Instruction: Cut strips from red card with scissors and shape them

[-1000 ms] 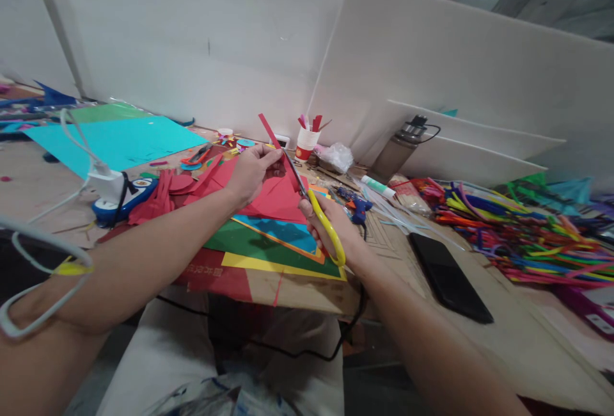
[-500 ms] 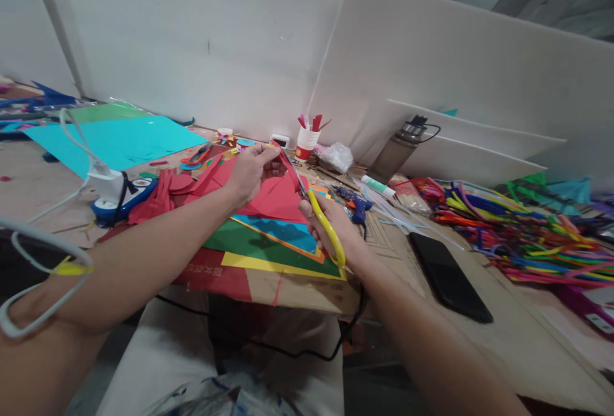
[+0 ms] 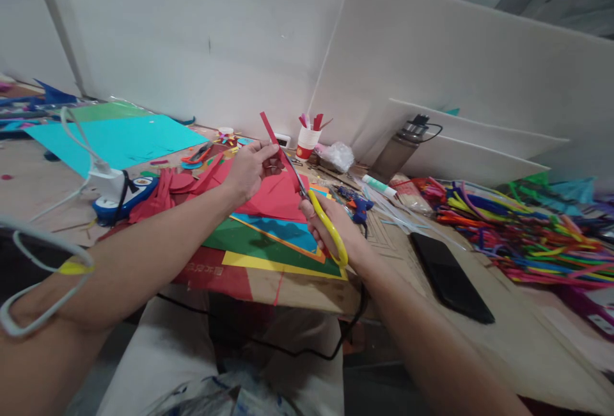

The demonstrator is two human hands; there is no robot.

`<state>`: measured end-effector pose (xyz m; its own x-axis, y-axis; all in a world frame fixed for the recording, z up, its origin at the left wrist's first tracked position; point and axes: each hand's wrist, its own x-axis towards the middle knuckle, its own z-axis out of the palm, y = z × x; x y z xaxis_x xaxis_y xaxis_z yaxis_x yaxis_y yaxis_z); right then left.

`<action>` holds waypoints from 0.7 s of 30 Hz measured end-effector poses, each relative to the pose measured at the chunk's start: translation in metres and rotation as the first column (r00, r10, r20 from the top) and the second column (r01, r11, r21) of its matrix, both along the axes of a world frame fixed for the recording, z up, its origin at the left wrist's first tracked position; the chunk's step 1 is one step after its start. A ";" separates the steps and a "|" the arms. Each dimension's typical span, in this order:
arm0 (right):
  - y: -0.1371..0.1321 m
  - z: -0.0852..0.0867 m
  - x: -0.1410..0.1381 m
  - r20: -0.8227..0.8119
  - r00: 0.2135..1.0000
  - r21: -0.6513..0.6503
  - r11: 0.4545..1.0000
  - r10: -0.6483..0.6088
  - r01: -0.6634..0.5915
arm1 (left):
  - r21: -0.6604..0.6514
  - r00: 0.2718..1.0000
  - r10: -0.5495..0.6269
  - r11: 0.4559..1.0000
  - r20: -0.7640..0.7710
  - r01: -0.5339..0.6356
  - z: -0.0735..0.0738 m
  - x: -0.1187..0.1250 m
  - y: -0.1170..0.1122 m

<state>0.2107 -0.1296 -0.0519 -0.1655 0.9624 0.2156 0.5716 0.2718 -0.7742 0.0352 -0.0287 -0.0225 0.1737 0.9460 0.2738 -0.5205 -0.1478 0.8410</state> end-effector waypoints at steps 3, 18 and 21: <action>0.000 -0.001 0.001 0.015 1.000 -0.025 1.000 0.007 -0.006 | -0.004 1.000 0.023 1.000 0.009 -0.023 0.000 0.001 -0.002; -0.001 0.003 -0.002 -0.042 0.999 -0.093 0.996 0.008 -0.012 | 0.150 0.983 0.166 0.977 -0.075 -0.153 -0.005 0.005 0.001; -0.001 0.001 -0.002 -0.015 1.000 -0.079 0.997 -0.013 0.012 | 0.171 0.984 0.160 0.975 -0.078 -0.145 -0.008 0.005 0.003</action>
